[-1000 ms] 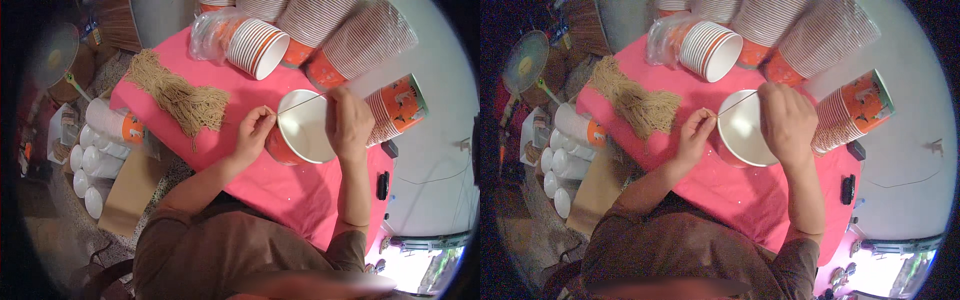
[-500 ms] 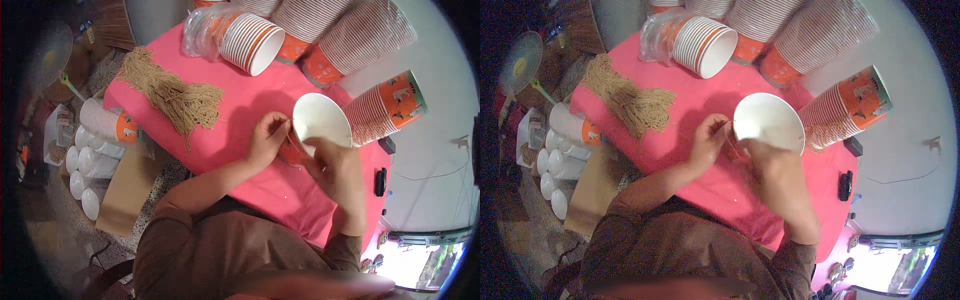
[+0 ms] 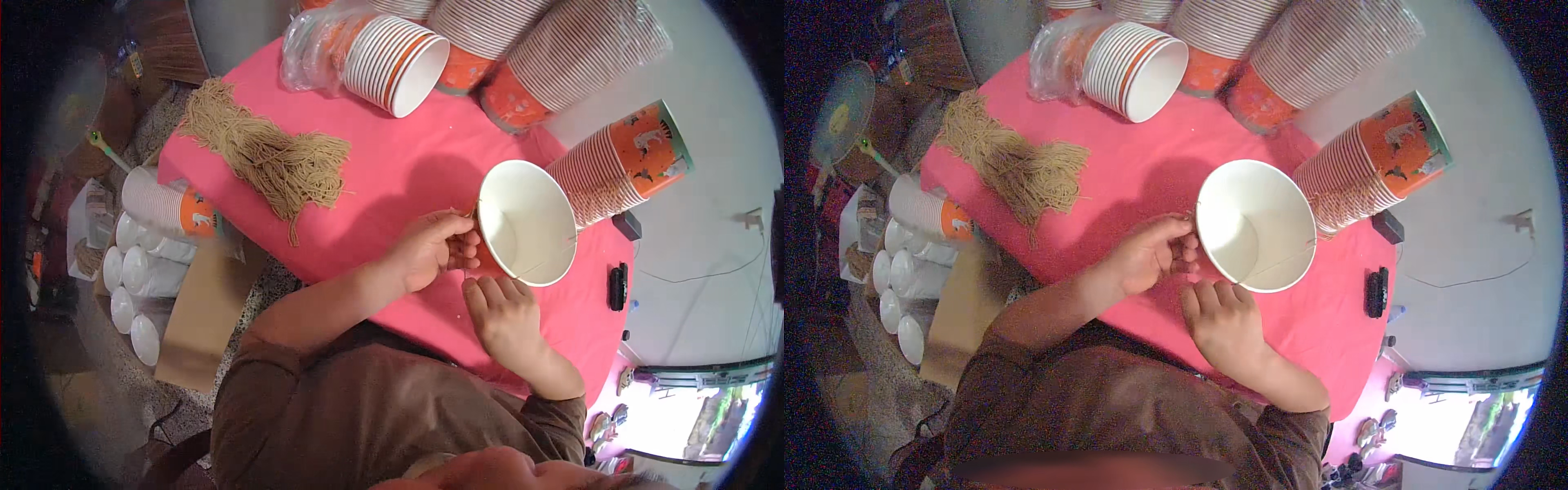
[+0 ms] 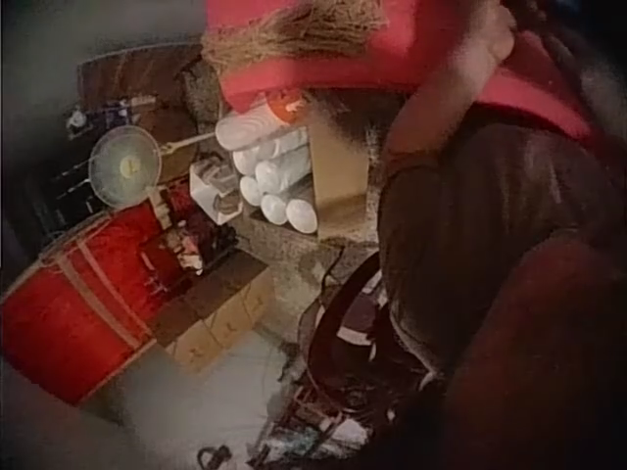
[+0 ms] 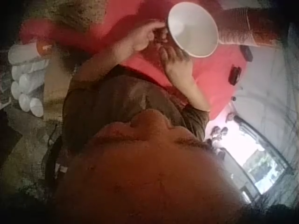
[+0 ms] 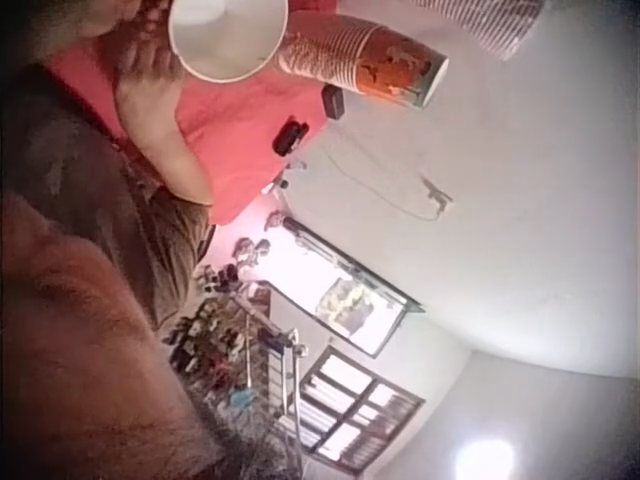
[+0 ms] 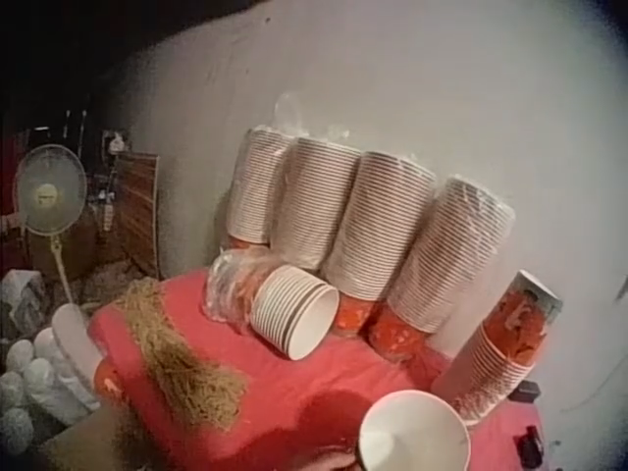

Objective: Attaching pre-cut string handles to large paper cups by threading them through holes and securing them.

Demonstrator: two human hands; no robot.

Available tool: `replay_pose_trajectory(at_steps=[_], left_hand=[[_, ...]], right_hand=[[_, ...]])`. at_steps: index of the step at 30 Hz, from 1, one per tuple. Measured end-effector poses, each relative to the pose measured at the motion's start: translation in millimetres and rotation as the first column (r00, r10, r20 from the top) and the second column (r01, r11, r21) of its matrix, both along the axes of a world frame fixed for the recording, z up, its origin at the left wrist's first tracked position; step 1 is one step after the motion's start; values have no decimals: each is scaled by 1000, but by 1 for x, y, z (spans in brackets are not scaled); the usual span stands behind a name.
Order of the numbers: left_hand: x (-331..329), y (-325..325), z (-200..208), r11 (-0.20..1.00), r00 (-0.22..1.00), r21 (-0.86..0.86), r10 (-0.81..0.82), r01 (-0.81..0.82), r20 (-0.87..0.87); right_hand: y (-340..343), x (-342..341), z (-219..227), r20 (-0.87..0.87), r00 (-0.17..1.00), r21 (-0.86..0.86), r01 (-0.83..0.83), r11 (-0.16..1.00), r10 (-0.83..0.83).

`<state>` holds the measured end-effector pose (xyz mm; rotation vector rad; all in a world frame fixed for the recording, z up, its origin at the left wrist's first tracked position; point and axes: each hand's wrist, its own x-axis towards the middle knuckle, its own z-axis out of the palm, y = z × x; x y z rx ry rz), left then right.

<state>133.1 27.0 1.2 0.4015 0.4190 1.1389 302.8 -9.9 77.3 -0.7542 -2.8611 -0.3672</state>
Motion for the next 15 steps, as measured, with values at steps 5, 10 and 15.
replay_pose_trajectory(at_steps=[5, 10, 15], left_hand=[[-1, 5, -1, 999, 998, -22, 27, -26, 50], [-9, 1, -1, 1000, 1000, -28, -13, 14, 24], [-16, -11, 7, 998, 998, -59, -18, 15, -53]], right_hand=[[-9, 1, -4, -15, 999, 26, -48, 999, 48], [-15, 1, -12, -53, 989, 70, -132, 989, 136], [-18, 3, -19, 14, 981, 150, -194, 970, 194]])
